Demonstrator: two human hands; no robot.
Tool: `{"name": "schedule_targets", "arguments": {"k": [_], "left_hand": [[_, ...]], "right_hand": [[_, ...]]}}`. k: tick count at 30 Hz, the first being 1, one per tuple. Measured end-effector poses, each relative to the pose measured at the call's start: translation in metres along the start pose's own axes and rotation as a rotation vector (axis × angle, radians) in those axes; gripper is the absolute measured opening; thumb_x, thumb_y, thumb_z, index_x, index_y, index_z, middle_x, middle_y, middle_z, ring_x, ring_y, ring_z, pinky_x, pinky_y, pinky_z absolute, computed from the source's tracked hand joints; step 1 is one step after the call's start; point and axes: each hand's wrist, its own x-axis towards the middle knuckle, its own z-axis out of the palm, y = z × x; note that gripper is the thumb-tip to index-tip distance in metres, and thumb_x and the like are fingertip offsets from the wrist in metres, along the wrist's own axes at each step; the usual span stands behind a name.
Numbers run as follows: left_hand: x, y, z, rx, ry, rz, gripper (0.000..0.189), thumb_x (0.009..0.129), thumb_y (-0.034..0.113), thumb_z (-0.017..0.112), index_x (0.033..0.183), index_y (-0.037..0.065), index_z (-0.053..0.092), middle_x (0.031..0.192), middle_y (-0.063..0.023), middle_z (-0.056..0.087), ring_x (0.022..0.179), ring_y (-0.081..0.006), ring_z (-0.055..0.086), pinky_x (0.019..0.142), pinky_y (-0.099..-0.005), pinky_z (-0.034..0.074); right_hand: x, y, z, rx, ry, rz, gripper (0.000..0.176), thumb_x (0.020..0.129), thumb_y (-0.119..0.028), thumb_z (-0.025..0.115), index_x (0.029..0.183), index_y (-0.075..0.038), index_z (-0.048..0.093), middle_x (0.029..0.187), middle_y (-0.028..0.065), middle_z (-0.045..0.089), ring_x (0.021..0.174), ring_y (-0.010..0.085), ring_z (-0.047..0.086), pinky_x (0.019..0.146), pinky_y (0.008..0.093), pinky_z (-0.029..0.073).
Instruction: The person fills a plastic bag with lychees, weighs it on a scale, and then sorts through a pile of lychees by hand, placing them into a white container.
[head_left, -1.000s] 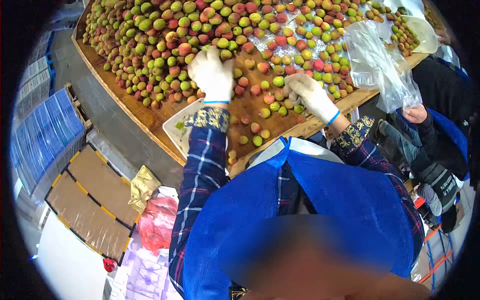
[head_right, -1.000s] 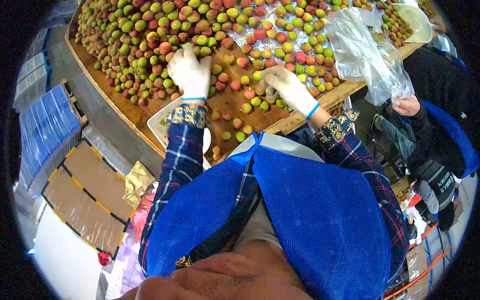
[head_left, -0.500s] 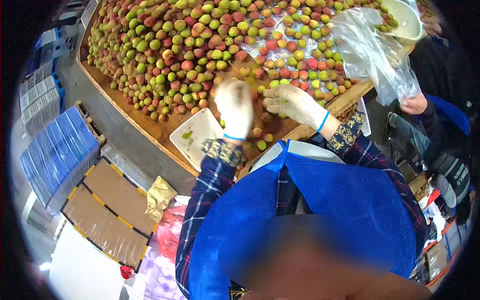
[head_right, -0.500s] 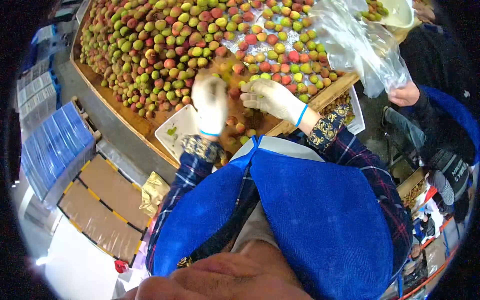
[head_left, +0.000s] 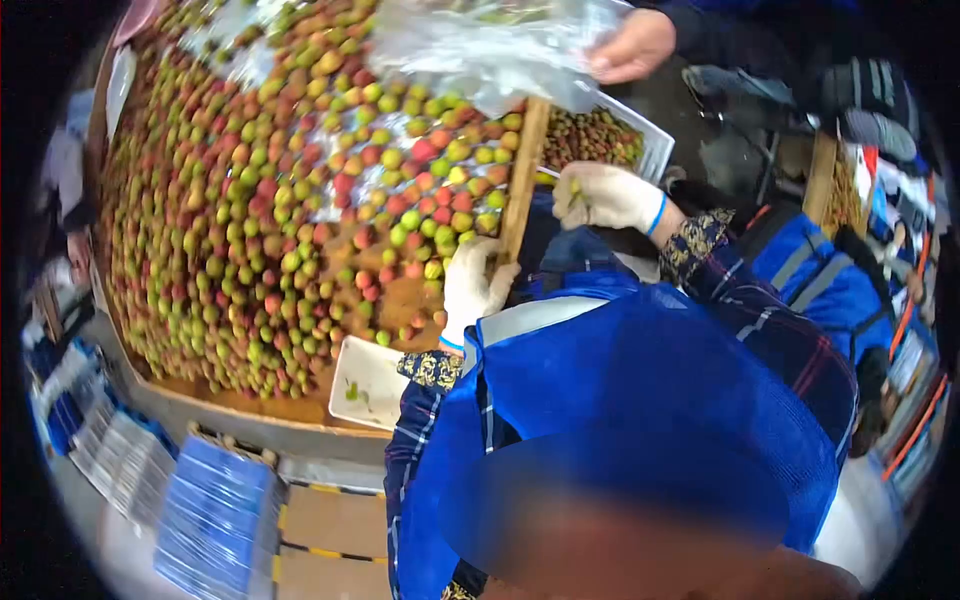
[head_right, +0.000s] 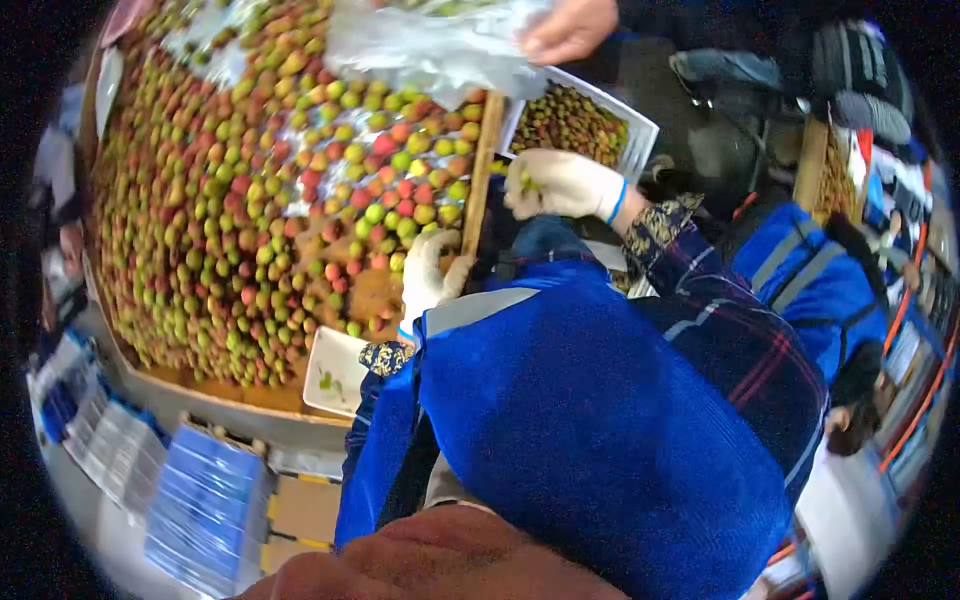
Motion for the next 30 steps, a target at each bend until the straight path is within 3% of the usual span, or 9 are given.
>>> {"name": "schedule_targets", "arguments": {"k": [1,2,5,7,11,13,14,20,30], "left_hand": [[0.004,0.011,0.011,0.022,-0.097,-0.065,0.045,0.084,0.018,0.086,0.122,0.004,0.067,0.112,-0.0215,0.07,0.1,-0.0415,0.069,0.087,-0.0498,0.056],[0.004,0.02,0.015,0.043,-0.178,-0.161,0.048,0.087,0.022,0.086,0.127,0.005,0.066,0.117,-0.0198,0.069,0.102,-0.0409,0.068,0.091,-0.0468,0.056],[0.012,0.018,0.032,0.072,-0.216,-0.307,0.049,0.089,0.023,0.084,0.129,0.002,0.064,0.112,-0.023,0.068,0.104,-0.0438,0.067,0.092,-0.0506,0.054],[0.015,0.013,0.041,0.193,-0.17,-0.101,0.05,0.094,0.024,0.079,0.134,0.0,0.062,0.116,-0.0245,0.068,0.106,-0.0444,0.067,0.095,-0.0503,0.054],[0.014,0.022,0.048,0.216,-0.18,-0.08,0.05,0.099,0.025,0.073,0.141,-0.001,0.06,0.124,-0.027,0.066,0.113,-0.0479,0.065,0.1,-0.0532,0.053],[0.009,0.019,0.054,0.298,-0.138,-0.083,0.051,0.1,0.026,0.072,0.142,0.0,0.06,0.125,-0.0269,0.066,0.112,-0.0478,0.065,0.099,-0.053,0.053],[0.009,0.017,0.055,0.307,-0.131,-0.094,0.051,0.1,0.026,0.072,0.142,0.0,0.06,0.125,-0.0269,0.066,0.112,-0.0478,0.065,0.099,-0.053,0.053],[0.006,0.017,0.049,0.43,-0.185,-0.219,0.049,0.09,0.025,0.079,0.132,0.003,0.067,0.113,-0.0254,0.07,0.103,-0.0477,0.068,0.09,-0.0538,0.056],[0.012,0.02,0.018,0.199,-0.183,-0.227,0.048,0.088,0.033,0.079,0.124,0.003,0.068,0.103,-0.021,0.069,0.097,-0.0438,0.069,0.084,-0.0531,0.055]], "right_hand": [[-0.014,-0.006,-0.032,0.067,0.001,-0.062,0.019,0.11,-0.015,0.058,0.118,0.0,0.066,0.112,0.0139,0.069,0.104,0.027,0.069,0.093,0.0402,0.059],[-0.014,0.011,-0.073,0.812,0.155,-0.102,0.017,0.108,-0.016,0.063,0.116,-0.001,0.065,0.113,0.014,0.07,0.1,0.0273,0.07,0.093,0.0407,0.06],[-0.019,0.012,-0.101,-1.321,0.862,-0.353,0.015,0.101,-0.018,0.073,0.111,-0.007,0.071,0.099,0.0149,0.074,0.092,0.0292,0.073,0.087,0.0409,0.059],[-0.016,0.024,-0.111,-1.309,0.96,-0.208,0.011,0.1,-0.017,0.074,0.108,-0.01,0.074,0.099,0.0171,0.074,0.092,0.0301,0.073,0.088,0.043,0.058],[0.046,0.078,-0.179,-1.509,0.934,-0.52,0.021,0.09,-0.014,0.075,0.108,-0.003,0.075,0.104,0.0248,0.075,0.099,0.0428,0.073,0.089,0.0497,0.059],[0.106,0.094,-0.174,0.164,0.941,-0.371,0.026,0.085,-0.009,0.073,0.109,0.0,0.075,0.105,0.029,0.074,0.102,0.0482,0.072,0.091,0.0522,0.059],[0.127,0.088,-0.169,0.301,0.957,-0.347,0.027,0.085,-0.01,0.072,0.11,0.0,0.075,0.106,0.0287,0.074,0.102,0.0476,0.072,0.091,0.0519,0.059],[0.187,0.079,-0.172,-1.213,0.609,-0.291,0.03,0.089,-0.018,0.071,0.113,0.0,0.075,0.111,0.027,0.074,0.105,0.0437,0.073,0.092,0.0501,0.058],[0.162,0.056,-0.178,-1.646,0.507,0.166,0.039,0.096,-0.031,0.07,0.119,0.0,0.076,0.119,0.0241,0.075,0.109,0.0373,0.074,0.095,0.0472,0.057]]}}
